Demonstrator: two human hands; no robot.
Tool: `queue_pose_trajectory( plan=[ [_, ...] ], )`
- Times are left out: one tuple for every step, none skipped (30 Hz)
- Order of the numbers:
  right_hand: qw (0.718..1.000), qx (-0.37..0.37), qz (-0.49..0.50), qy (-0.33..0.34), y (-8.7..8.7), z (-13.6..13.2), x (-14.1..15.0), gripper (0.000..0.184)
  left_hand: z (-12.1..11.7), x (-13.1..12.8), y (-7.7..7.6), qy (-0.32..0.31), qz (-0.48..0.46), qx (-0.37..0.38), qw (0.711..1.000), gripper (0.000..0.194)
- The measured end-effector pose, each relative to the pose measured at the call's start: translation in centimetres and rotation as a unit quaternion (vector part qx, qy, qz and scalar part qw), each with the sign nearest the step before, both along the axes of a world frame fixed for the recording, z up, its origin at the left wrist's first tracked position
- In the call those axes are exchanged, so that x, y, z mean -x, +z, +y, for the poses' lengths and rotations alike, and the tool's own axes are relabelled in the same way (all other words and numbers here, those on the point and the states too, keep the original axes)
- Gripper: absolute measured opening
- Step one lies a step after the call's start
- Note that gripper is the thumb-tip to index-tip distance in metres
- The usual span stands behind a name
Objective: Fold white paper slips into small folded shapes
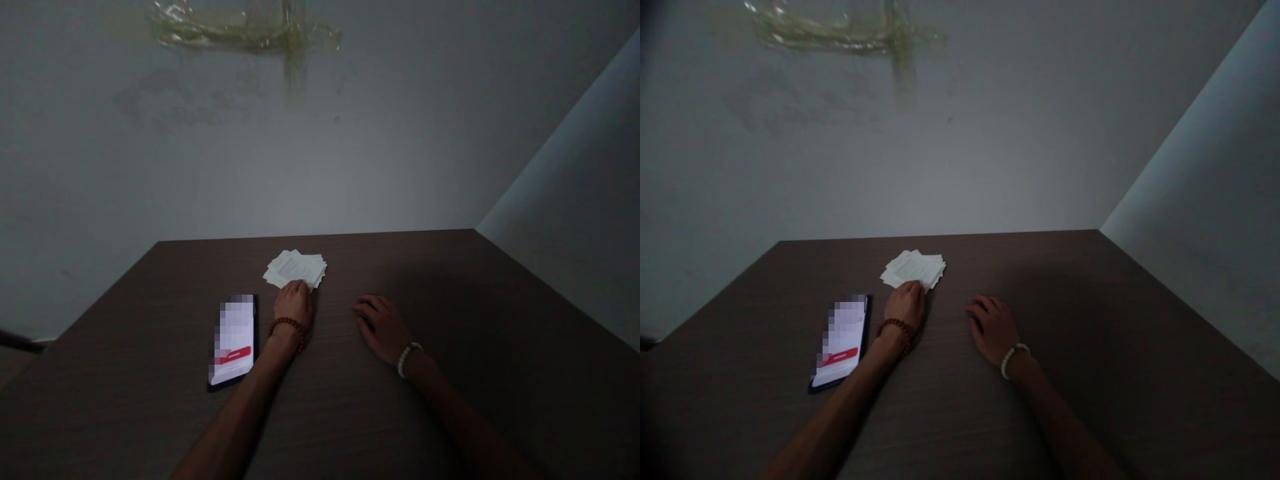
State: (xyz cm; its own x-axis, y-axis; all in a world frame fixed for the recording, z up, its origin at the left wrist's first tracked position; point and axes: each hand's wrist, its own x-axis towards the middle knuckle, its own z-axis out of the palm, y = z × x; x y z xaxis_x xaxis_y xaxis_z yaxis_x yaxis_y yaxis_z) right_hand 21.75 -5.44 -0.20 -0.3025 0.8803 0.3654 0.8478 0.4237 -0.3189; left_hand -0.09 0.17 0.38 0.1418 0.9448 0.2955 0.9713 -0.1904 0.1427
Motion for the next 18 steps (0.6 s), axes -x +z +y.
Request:
queue_pose_trajectory(
  plan=[
    [1.0, 0.001, -0.001, 0.0, 0.03, 0.01, -0.01, 0.022, 0.05, 0.06, -0.03, 0.004, -0.001, 0.004, 1.0, 0.017],
    [1.0, 0.002, -0.001, 0.001, 0.05, 0.02, -0.02, 0.022, 0.07, 0.11, -0.04, 0.008, -0.001, 0.008, 1.0, 0.016],
    [1.0, 0.002, -0.002, 0.001, 0.06, 0.02, -0.03, 0.023, 0.07, 0.15, -0.05, 0.011, -0.002, 0.011, 1.0, 0.018],
    [1.0, 0.002, -0.002, 0.002, 0.06, 0.02, -0.05, 0.023, 0.04, 0.17, -0.03, 0.013, -0.003, 0.012, 1.0, 0.021],
    [1.0, 0.001, -0.002, 0.002, 0.05, 0.02, -0.06, 0.023, 0.0, 0.19, 0.01, 0.014, -0.005, 0.012, 1.0, 0.023],
    [1.0, -0.001, -0.001, 0.003, 0.02, 0.02, -0.07, 0.023, -0.05, 0.2, 0.06, 0.014, -0.006, 0.01, 1.0, 0.02],
    [1.0, -0.002, 0.001, 0.003, -0.03, 0.03, -0.08, 0.023, -0.1, 0.2, 0.14, 0.014, -0.009, 0.006, 1.0, 0.017],
    [1.0, -0.004, 0.002, 0.003, -0.08, 0.04, -0.08, 0.023, -0.16, 0.2, 0.24, 0.014, -0.012, 0.0, 1.0, 0.016],
    [1.0, -0.005, 0.003, 0.003, -0.13, 0.05, -0.09, 0.023, -0.22, 0.19, 0.34, 0.013, -0.014, -0.006, 1.0, 0.019],
    [1.0, -0.006, 0.003, 0.002, -0.18, 0.06, -0.09, 0.023, -0.28, 0.18, 0.45, 0.011, -0.017, -0.013, 1.0, 0.021],
    [1.0, -0.007, 0.003, 0.001, -0.21, 0.07, -0.09, 0.023, -0.34, 0.17, 0.54, 0.008, -0.02, -0.02, 1.0, 0.021],
    [1.0, -0.007, 0.003, 0.0, -0.22, 0.08, -0.09, 0.022, -0.4, 0.17, 0.61, 0.005, -0.022, -0.027, 0.999, 0.021],
    [1.0, -0.006, 0.003, 0.0, -0.21, 0.08, -0.1, 0.022, -0.46, 0.17, 0.66, 0.0, -0.025, -0.034, 0.999, 0.021],
    [1.0, -0.005, 0.004, 0.001, -0.18, 0.08, -0.1, 0.022, -0.52, 0.17, 0.67, -0.006, -0.027, -0.042, 0.999, 0.021],
    [1.0, -0.004, 0.005, 0.001, -0.14, 0.07, -0.1, 0.022, -0.59, 0.18, 0.66, -0.014, -0.029, -0.048, 0.998, 0.021],
    [1.0, -0.003, 0.008, 0.001, -0.09, 0.06, -0.1, 0.022, -0.65, 0.19, 0.61, -0.026, -0.03, -0.053, 0.998, 0.021],
    [1.0, -0.002, 0.012, 0.001, -0.04, 0.05, -0.11, 0.022, -0.71, 0.2, 0.53, -0.041, -0.031, -0.056, 0.997, 0.021],
    [1.0, -0.003, 0.017, 0.001, 0.01, 0.04, -0.11, 0.022, -0.76, 0.2, 0.44, -0.061, -0.032, -0.057, 0.996, 0.021]
  ],
)
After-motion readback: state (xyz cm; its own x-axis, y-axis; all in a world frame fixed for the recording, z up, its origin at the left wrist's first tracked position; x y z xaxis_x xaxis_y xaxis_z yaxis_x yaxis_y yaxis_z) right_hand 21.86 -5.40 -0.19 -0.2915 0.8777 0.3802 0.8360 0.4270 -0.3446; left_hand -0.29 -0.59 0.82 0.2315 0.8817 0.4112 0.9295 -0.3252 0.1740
